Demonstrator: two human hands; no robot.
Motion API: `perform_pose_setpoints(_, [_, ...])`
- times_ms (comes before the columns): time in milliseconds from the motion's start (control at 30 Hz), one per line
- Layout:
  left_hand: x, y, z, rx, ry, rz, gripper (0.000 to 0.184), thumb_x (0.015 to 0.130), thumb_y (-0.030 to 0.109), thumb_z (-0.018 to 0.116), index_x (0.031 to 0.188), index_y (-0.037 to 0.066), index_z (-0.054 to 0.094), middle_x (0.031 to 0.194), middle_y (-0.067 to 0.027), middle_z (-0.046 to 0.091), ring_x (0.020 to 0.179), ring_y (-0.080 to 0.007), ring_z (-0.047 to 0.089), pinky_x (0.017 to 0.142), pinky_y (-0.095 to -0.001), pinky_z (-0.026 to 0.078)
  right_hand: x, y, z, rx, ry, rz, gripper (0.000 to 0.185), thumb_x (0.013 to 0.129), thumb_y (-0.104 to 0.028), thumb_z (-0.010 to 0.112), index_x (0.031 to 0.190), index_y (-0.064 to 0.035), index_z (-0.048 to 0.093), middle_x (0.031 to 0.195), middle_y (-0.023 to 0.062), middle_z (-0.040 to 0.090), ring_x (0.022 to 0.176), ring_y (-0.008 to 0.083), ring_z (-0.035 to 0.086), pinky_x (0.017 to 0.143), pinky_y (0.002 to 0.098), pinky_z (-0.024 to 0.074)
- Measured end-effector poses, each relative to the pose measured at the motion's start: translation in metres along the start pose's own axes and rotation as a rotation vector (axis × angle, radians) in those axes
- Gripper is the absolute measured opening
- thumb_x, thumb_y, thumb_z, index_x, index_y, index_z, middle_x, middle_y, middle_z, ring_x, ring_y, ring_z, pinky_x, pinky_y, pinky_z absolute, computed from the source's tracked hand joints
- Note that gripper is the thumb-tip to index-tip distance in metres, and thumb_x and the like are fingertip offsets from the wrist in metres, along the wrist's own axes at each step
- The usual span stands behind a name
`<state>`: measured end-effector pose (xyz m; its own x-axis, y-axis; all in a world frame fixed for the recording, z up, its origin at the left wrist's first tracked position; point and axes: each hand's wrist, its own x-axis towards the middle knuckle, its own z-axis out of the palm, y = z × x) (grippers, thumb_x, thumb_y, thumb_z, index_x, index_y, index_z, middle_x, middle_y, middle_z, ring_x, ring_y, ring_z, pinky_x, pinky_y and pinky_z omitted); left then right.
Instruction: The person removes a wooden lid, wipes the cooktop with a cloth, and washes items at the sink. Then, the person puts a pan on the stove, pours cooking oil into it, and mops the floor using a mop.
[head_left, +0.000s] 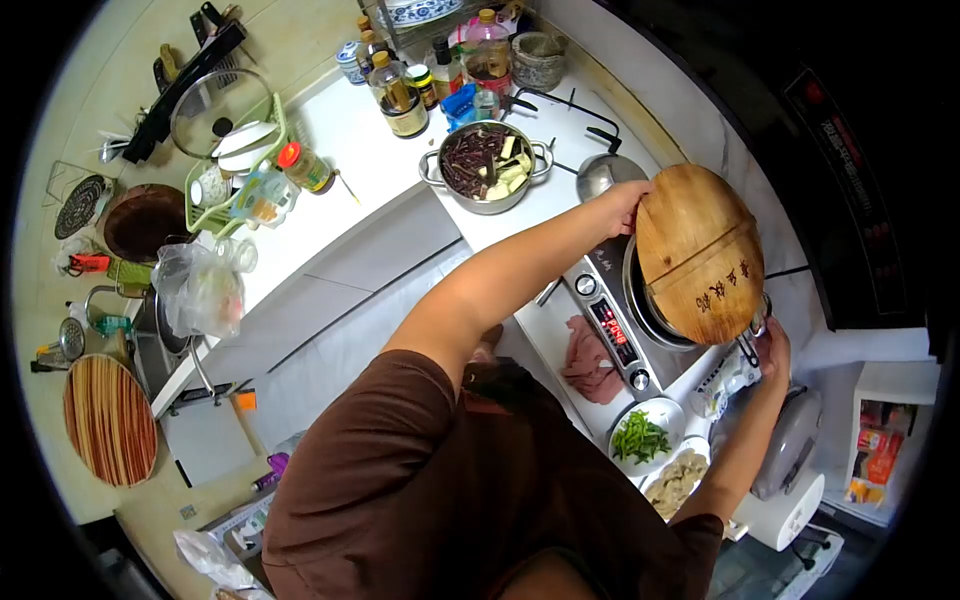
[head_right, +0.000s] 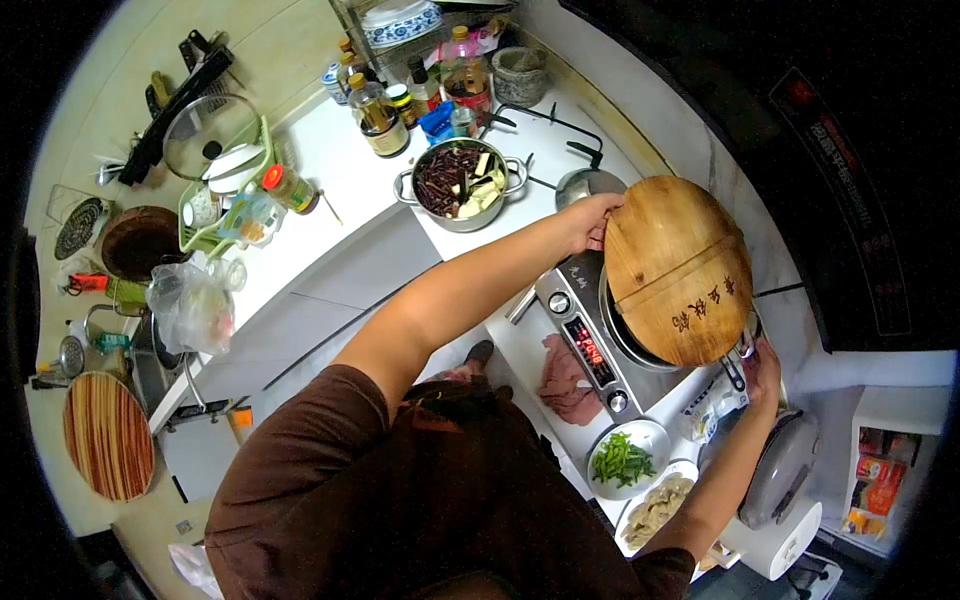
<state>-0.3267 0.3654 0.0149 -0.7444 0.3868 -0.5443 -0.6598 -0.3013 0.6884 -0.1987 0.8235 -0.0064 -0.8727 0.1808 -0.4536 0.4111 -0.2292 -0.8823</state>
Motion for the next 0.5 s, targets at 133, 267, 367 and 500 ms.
perform_pose_setpoints(133, [-0.002,-0.006,-0.011,0.068,0.257,0.200,0.039,0.085,0.048,0.059,0.089,0.009,0.057,0.068,0.0021,0.046,0.059,-0.0106,0.045,0.058,-0.0291,0.042,0.003,0.003,-0.010,0.027,0.040,0.014,0.022,0.095,-0.019,0.051,0.113,-0.0088,0.059,0.088,0.0002,0.062,0.077,0.0107,0.057,0.070,0.0258,0.0432])
perform_pose_setpoints(267, [-0.002,-0.032,-0.059,0.208,0.436,0.386,0.030,0.082,0.032,0.064,0.084,0.002,0.059,0.075,-0.0107,0.060,0.075,-0.0214,0.058,0.063,-0.0371,0.046,-0.009,-0.017,-0.001,0.003,0.050,-0.046,0.028,0.094,-0.023,0.055,0.114,-0.0050,0.059,0.091,0.0007,0.061,0.080,0.0112,0.057,0.074,0.0253,0.0469])
perform_pose_setpoints(367, [-0.051,-0.049,-0.108,0.254,0.471,0.343,0.010,0.083,0.008,0.058,0.094,0.006,0.057,0.076,-0.0043,0.058,0.058,-0.0127,0.051,0.050,-0.0267,0.044,-0.012,-0.018,-0.006,-0.010,0.087,-0.102,0.031,0.093,-0.025,0.057,0.116,-0.0037,0.059,0.088,0.0006,0.060,0.080,0.0114,0.057,0.077,0.0247,0.0490])
perform_pose_setpoints(500, [-0.108,-0.080,-0.172,0.287,0.542,0.225,0.018,0.081,0.003,0.059,0.099,0.005,0.059,0.075,-0.0041,0.059,0.062,-0.0116,0.054,0.052,-0.0256,0.043,-0.022,-0.030,-0.008,-0.056,0.161,-0.120,0.031,0.090,-0.024,0.060,0.116,-0.0070,0.061,0.089,0.0004,0.059,0.082,0.0111,0.057,0.075,0.0248,0.0487])
